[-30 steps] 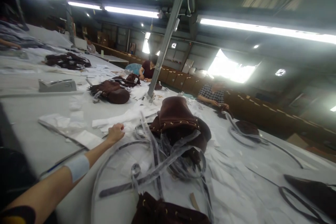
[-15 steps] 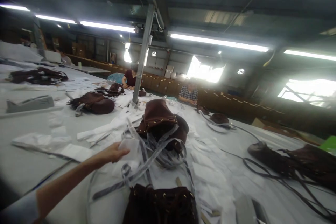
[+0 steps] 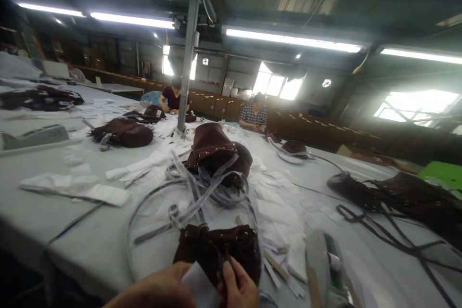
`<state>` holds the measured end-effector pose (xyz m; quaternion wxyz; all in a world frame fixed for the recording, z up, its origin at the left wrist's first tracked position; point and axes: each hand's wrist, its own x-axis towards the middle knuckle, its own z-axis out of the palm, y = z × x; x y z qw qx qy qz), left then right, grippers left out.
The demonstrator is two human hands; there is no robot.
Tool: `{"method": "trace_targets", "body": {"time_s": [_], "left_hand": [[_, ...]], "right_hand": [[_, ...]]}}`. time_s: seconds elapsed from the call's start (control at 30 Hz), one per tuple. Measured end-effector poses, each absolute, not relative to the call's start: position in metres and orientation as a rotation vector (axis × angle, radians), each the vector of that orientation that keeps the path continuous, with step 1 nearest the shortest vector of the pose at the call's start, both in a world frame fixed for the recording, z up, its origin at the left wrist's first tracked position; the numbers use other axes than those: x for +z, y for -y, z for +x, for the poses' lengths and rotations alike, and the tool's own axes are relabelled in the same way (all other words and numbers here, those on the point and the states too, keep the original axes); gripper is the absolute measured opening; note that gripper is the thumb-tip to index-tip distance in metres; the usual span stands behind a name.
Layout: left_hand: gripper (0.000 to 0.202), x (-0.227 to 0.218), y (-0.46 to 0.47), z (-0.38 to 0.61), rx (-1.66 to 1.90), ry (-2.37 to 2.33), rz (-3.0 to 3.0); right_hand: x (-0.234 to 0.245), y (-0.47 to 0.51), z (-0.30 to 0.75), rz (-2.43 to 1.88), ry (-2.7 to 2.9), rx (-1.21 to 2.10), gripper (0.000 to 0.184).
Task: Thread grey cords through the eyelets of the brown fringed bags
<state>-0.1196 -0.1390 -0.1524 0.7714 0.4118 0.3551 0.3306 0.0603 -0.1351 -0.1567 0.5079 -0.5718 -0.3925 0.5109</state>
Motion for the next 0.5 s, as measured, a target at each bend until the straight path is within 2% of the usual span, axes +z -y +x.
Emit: {"method": "trace_targets", "body": {"time_s": [0.1, 0.17, 0.33, 0.5], "left_hand": [[0.034, -0.154, 0.142, -0.106, 0.627, -0.838, 0.885], [0.028, -0.156, 0.14, -0.1, 0.669, -0.846, 0.842], [0.018, -0.165, 0.138, -0.096, 0.763, -0.624, 0.485], [0.025, -0.169, 0.146, -0.093, 0.937, -0.705, 0.347]], "right_hand": [[-0.142, 0.143, 0.055, -1.394, 0.979, 1.231, 0.06], [-0.14, 0.15, 0.05, -1.417, 1.054, 1.172, 0.062], [-0.151, 0.171, 0.041, -1.518, 1.293, 0.877, 0.05], [-0.158, 0.185, 0.035, -1.58, 1.56, 0.755, 0.044]]}}
